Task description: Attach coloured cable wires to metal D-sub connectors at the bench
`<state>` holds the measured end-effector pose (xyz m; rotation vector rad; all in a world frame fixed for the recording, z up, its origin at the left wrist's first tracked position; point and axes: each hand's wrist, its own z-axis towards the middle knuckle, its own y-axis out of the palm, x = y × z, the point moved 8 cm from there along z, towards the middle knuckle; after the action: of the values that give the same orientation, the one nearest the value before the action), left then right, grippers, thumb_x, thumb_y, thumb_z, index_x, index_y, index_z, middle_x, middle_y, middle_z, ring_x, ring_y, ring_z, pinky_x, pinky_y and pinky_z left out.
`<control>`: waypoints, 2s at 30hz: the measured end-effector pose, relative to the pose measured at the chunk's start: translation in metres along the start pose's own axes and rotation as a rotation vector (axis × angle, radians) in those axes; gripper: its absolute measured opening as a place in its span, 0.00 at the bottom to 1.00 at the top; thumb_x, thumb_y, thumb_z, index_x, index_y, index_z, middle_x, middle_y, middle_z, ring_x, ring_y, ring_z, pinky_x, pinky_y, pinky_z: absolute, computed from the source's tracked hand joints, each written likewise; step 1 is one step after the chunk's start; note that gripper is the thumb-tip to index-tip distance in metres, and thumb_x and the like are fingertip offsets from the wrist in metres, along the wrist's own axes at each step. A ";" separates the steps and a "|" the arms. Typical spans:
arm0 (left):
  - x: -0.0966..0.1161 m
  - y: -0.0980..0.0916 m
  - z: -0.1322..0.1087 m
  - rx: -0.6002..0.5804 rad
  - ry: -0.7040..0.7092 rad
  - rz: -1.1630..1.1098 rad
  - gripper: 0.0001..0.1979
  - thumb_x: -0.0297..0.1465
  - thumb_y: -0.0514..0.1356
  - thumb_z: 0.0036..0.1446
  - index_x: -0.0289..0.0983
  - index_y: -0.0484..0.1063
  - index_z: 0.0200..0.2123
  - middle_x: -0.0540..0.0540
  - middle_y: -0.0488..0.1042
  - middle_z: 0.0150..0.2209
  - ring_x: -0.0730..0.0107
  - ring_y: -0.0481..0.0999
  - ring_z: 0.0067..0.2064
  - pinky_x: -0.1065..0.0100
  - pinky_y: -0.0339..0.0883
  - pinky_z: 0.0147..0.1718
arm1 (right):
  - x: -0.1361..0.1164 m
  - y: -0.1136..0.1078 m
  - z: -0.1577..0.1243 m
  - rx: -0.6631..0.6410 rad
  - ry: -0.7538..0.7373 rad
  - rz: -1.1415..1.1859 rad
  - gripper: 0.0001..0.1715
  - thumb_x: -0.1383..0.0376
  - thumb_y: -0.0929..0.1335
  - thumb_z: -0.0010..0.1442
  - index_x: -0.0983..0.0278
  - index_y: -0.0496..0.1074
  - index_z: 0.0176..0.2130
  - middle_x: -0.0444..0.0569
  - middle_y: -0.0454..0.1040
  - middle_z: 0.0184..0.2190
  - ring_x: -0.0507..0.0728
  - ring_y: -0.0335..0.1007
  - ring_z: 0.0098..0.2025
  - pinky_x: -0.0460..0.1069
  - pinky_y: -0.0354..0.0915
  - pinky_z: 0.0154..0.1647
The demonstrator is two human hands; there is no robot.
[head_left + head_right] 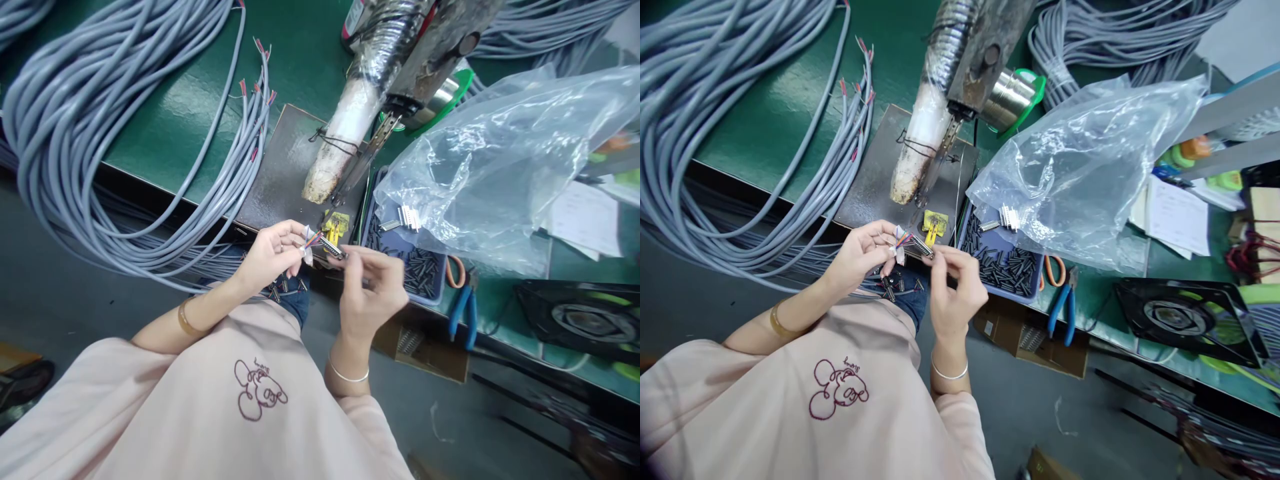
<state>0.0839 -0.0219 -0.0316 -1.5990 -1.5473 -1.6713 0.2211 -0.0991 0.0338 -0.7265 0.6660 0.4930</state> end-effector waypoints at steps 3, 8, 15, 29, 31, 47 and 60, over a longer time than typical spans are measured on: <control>-0.004 0.001 -0.002 -0.058 -0.022 -0.042 0.08 0.27 0.63 0.46 0.35 0.68 0.32 0.51 0.77 0.24 0.80 0.69 0.18 0.76 0.63 0.18 | -0.003 -0.020 -0.002 0.176 0.061 0.059 0.05 0.63 0.68 0.67 0.61 0.74 0.37 0.37 0.74 0.23 0.46 0.66 0.17 0.42 0.59 0.17; -0.009 0.002 -0.006 -0.081 -0.035 -0.028 0.10 0.27 0.65 0.47 0.35 0.69 0.34 0.49 0.80 0.27 0.80 0.72 0.20 0.77 0.64 0.19 | -0.001 0.006 0.002 -0.162 0.230 0.062 0.06 0.63 0.71 0.61 0.62 0.79 0.32 0.41 0.74 0.24 0.46 0.58 0.18 0.44 0.54 0.18; -0.009 0.004 -0.012 -0.116 -0.006 0.008 0.13 0.26 0.65 0.48 0.35 0.69 0.39 0.51 0.80 0.28 0.79 0.75 0.22 0.77 0.67 0.22 | 0.014 0.025 0.001 -0.262 0.391 0.198 0.08 0.62 0.71 0.56 0.63 0.78 0.28 0.43 0.74 0.24 0.47 0.59 0.20 0.43 0.53 0.18; -0.008 0.006 -0.015 -0.117 0.017 -0.002 0.16 0.23 0.65 0.47 0.34 0.71 0.41 0.50 0.80 0.30 0.80 0.76 0.24 0.77 0.73 0.26 | 0.010 0.029 -0.002 -0.317 0.380 0.195 0.09 0.63 0.71 0.55 0.63 0.74 0.25 0.39 0.69 0.21 0.45 0.52 0.19 0.43 0.48 0.18; -0.008 0.006 -0.015 -0.107 0.023 0.018 0.15 0.23 0.65 0.47 0.34 0.72 0.41 0.48 0.81 0.31 0.79 0.76 0.24 0.76 0.73 0.27 | 0.005 0.027 0.000 -0.308 0.315 0.142 0.08 0.64 0.71 0.56 0.63 0.74 0.26 0.40 0.71 0.23 0.45 0.53 0.19 0.44 0.49 0.19; -0.007 0.005 -0.011 -0.085 -0.035 -0.038 0.11 0.30 0.70 0.48 0.35 0.70 0.31 0.55 0.72 0.21 0.84 0.64 0.18 0.79 0.57 0.17 | -0.009 0.019 -0.003 -0.215 0.112 0.057 0.08 0.67 0.71 0.62 0.62 0.75 0.29 0.39 0.72 0.23 0.47 0.61 0.20 0.44 0.57 0.20; -0.008 0.005 -0.011 -0.065 -0.047 -0.032 0.16 0.35 0.72 0.48 0.37 0.67 0.28 0.57 0.67 0.19 0.85 0.57 0.16 0.78 0.49 0.14 | -0.024 0.003 -0.004 -0.159 -0.288 -0.259 0.07 0.65 0.70 0.66 0.60 0.78 0.34 0.42 0.78 0.25 0.47 0.69 0.20 0.44 0.62 0.23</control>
<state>0.0852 -0.0365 -0.0331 -1.6656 -1.5644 -1.7294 0.2013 -0.1042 0.0472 -0.8581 0.2597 0.4038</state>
